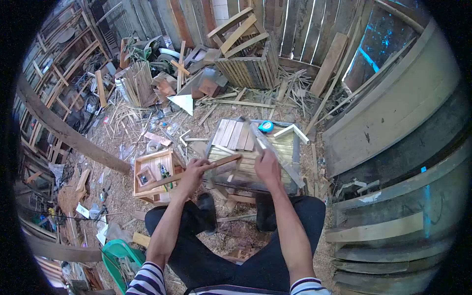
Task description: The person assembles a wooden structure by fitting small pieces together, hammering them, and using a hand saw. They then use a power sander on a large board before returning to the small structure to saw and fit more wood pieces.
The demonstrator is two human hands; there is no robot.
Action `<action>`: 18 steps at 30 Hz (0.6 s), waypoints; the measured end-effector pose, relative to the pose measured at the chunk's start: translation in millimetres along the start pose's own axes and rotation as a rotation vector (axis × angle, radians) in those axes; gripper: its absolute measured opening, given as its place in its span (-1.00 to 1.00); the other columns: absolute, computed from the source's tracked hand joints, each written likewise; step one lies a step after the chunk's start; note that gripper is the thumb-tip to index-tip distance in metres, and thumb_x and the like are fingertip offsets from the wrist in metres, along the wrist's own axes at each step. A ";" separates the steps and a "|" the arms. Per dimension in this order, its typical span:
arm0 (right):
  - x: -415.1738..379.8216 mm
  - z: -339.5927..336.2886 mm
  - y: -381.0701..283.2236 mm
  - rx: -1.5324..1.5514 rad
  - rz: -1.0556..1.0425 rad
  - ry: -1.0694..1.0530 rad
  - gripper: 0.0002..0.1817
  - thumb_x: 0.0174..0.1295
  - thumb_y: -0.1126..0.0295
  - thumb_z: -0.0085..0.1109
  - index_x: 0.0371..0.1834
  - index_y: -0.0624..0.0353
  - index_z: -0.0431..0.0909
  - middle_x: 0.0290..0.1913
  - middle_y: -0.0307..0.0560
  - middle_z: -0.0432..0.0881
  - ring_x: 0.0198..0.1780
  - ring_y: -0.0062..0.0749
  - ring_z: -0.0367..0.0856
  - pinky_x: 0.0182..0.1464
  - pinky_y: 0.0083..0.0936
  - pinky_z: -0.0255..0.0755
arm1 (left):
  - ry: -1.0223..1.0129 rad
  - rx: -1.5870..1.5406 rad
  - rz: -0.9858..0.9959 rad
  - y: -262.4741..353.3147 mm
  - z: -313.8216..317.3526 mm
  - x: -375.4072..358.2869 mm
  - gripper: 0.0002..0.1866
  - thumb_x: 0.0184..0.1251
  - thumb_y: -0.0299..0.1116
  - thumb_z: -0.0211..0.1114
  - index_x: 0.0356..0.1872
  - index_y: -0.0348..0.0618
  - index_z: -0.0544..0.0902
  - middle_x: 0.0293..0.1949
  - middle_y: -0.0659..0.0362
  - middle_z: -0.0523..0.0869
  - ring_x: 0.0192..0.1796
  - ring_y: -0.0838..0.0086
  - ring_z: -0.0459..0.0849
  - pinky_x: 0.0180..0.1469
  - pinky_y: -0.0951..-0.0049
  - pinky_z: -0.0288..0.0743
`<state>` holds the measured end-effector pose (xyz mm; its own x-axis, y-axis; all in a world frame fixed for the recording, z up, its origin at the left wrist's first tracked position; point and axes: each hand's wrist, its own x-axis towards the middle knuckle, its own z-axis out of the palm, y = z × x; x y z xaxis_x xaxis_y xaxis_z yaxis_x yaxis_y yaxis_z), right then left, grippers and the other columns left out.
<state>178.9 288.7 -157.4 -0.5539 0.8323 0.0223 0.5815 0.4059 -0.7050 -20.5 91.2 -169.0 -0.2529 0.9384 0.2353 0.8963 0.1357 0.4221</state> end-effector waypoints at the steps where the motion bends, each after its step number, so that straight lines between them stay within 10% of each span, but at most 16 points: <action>1: 0.0 -6.6 -6.4 0.177 0.035 0.116 -0.72 0.30 0.31 -0.01 -0.09 0.32 0.48 -0.23 0.32 0.60 -0.12 0.22 0.60 -0.08 -0.05 0.44 | -0.002 0.004 -0.006 0.2 6.2 4.8 -0.29 -0.20 -0.79 0.16 0.07 0.11 0.67 -0.01 0.17 0.60 0.02 0.16 0.50 0.13 0.25 0.44; 10: 4.3 -11.4 -6.5 0.336 0.013 0.202 -0.65 0.27 0.16 0.13 -0.10 0.24 0.47 -0.30 0.27 0.62 -0.13 0.24 0.60 -0.12 -0.09 0.43 | -0.087 -0.142 0.304 16.6 65.8 63.5 -0.30 -0.17 -0.58 0.38 0.18 0.06 0.55 0.01 0.18 0.60 0.00 0.17 0.49 0.13 0.26 0.44; 18: 5.4 21.7 -4.0 0.132 0.010 0.108 -0.72 0.28 0.26 0.09 -0.10 0.25 0.46 -0.26 0.27 0.62 -0.13 0.27 0.58 -0.10 -0.04 0.41 | -0.106 -0.519 0.096 -13.9 52.8 73.3 -0.60 0.06 -0.61 0.12 0.00 -0.20 0.61 -0.11 0.01 0.68 -0.07 0.16 0.66 -0.04 0.26 0.56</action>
<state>160.7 283.4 -169.9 -0.4774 0.8745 0.0856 0.4997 0.3504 -0.7922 -32.3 174.9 -203.9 -0.1158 0.9696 0.2157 0.6089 -0.1023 0.7866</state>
